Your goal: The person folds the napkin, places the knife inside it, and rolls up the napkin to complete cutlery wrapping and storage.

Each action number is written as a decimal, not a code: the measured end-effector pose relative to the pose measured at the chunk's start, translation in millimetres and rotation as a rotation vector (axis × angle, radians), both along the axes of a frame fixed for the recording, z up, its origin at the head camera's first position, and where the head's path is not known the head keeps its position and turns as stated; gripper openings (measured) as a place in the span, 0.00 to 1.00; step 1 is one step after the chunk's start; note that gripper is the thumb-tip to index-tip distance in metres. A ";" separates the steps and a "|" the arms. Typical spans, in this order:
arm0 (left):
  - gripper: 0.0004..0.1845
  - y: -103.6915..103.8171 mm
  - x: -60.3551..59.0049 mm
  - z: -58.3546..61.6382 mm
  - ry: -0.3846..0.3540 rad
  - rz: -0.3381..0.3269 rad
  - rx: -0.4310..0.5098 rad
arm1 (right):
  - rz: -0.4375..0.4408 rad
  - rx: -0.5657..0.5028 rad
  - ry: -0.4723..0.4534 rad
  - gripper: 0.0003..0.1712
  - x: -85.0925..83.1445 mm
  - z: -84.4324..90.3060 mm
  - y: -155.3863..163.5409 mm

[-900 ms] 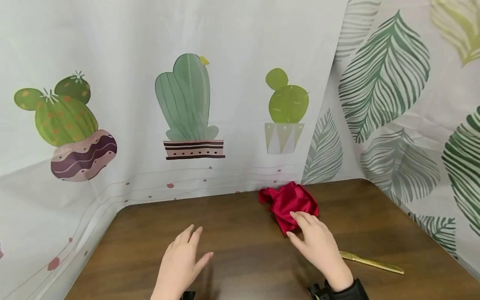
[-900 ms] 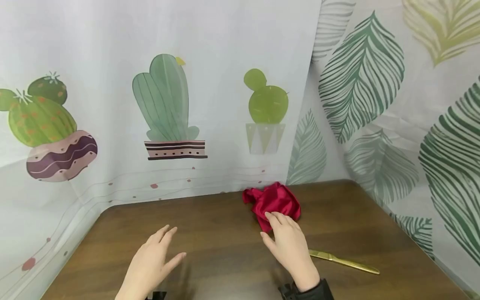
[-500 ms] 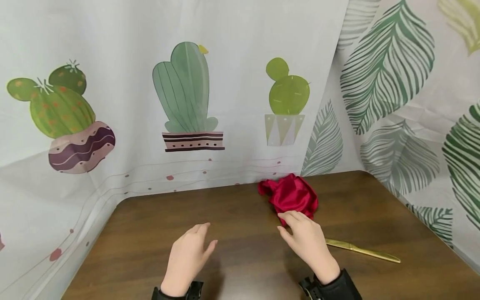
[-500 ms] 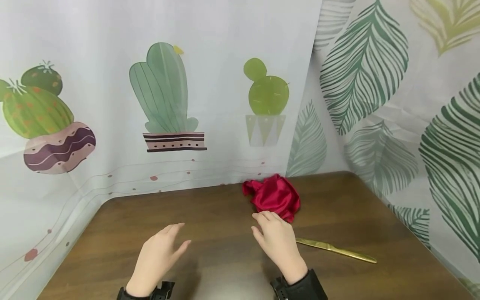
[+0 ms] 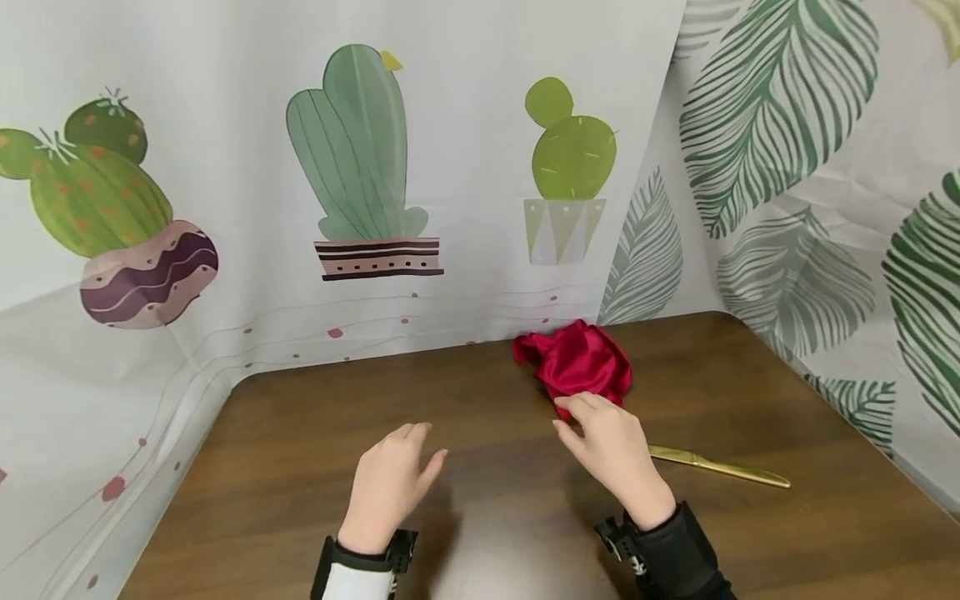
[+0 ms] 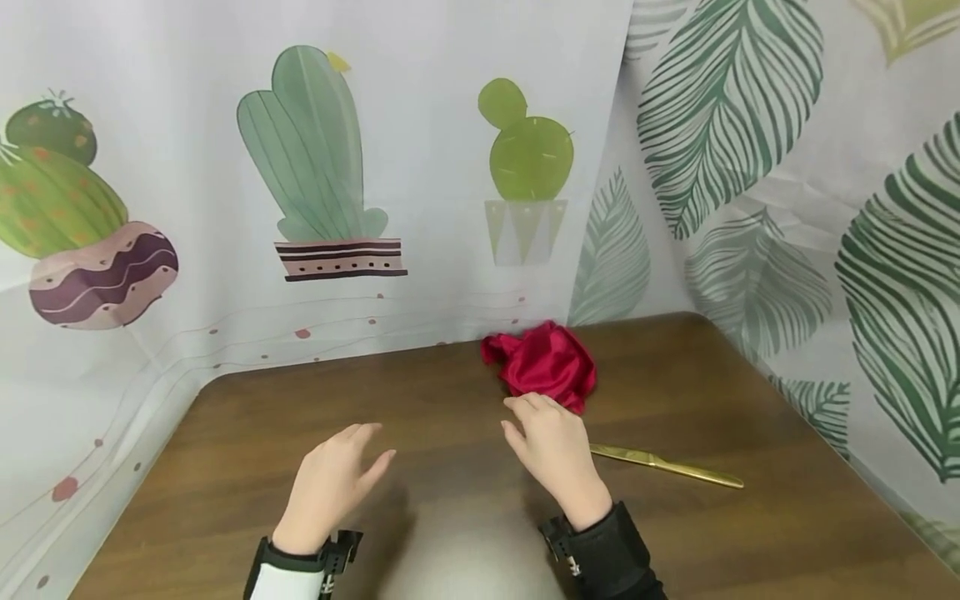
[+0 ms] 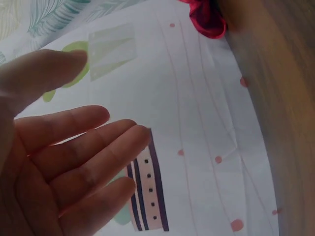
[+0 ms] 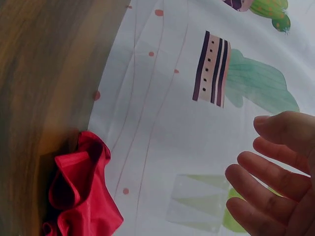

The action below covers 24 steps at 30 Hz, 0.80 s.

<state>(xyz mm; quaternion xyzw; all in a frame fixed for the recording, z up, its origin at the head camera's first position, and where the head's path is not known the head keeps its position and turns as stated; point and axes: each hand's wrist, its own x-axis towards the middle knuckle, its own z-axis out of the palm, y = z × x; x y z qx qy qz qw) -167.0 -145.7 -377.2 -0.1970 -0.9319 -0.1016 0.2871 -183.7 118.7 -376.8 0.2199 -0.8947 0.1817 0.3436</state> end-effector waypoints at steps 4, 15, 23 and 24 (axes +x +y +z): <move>0.15 7.6 -13.2 0.8 -0.036 -0.043 0.035 | -0.028 -0.031 0.010 0.12 -5.1 7.4 10.1; 0.13 44.3 -62.4 7.1 -0.099 -0.141 0.039 | -0.156 -0.060 -0.056 0.09 -44.2 34.7 53.5; 0.13 86.3 -98.1 -5.6 -0.180 -0.219 -0.163 | -0.179 -0.026 -0.255 0.10 -85.4 28.0 79.9; 0.12 91.4 -101.4 -7.4 -0.190 -0.233 -0.204 | -0.178 -0.022 -0.299 0.11 -90.7 26.0 81.5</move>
